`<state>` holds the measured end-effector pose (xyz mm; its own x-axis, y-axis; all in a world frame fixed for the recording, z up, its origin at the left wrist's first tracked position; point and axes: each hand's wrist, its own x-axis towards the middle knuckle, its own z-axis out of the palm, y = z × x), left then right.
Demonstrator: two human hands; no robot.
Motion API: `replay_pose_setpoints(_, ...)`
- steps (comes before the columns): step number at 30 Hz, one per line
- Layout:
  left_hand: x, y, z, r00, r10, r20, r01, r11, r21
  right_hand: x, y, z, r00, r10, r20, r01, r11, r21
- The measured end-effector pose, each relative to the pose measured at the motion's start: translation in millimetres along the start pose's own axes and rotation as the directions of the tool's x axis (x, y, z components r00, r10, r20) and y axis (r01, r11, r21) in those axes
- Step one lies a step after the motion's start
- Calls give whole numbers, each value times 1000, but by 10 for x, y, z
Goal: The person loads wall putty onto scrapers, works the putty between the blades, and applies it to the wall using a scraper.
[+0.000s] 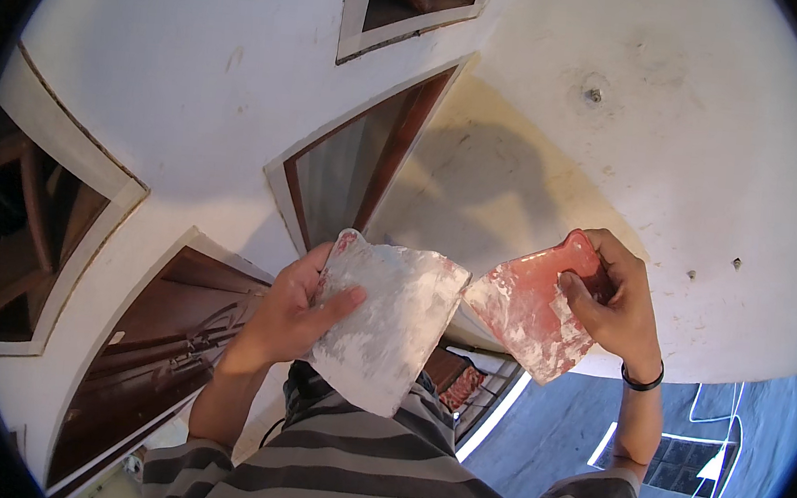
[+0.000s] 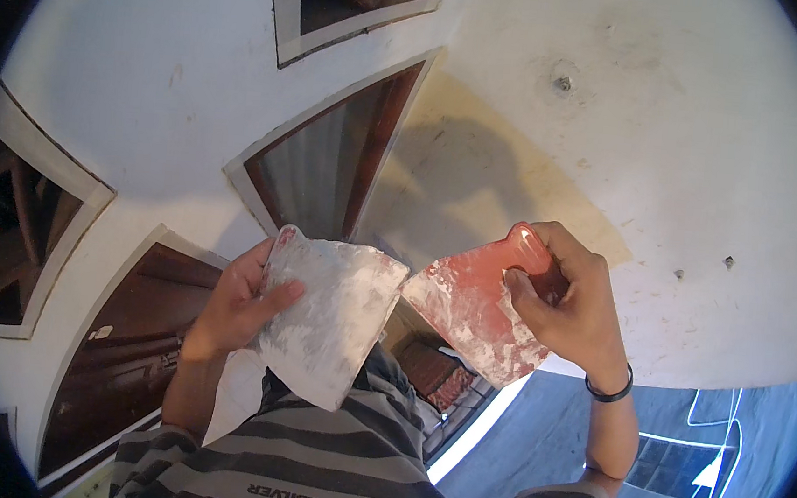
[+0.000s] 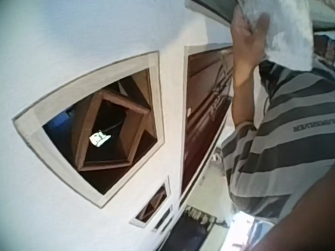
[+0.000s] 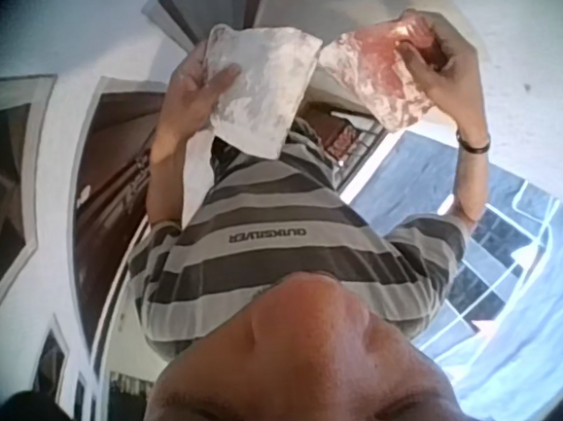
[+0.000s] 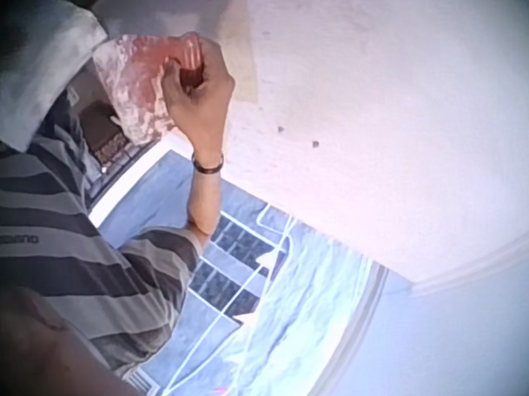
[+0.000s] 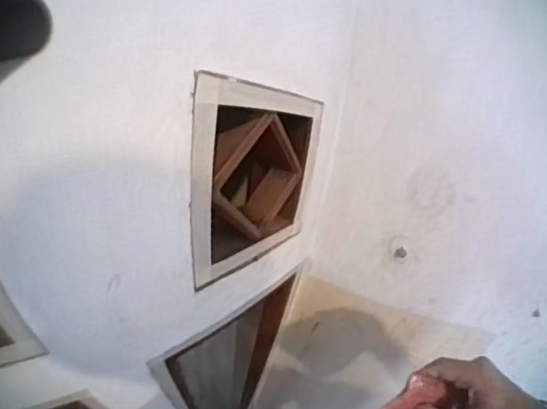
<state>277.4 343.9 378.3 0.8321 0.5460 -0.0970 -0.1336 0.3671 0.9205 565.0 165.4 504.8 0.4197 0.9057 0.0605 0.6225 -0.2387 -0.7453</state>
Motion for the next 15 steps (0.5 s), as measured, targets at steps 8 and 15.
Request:
replay_pose_setpoints(8, 271, -169, -90, 993, -119, 24, 117, 992, 46, 1, 497, 406, 913, 185, 364, -295, 915, 275)
replay_pose_setpoints(15, 199, -604, -399, 972, -101, -210, 114, 992, 47, 41, 461, -39, 967, 239, -91, -186, 902, 389)
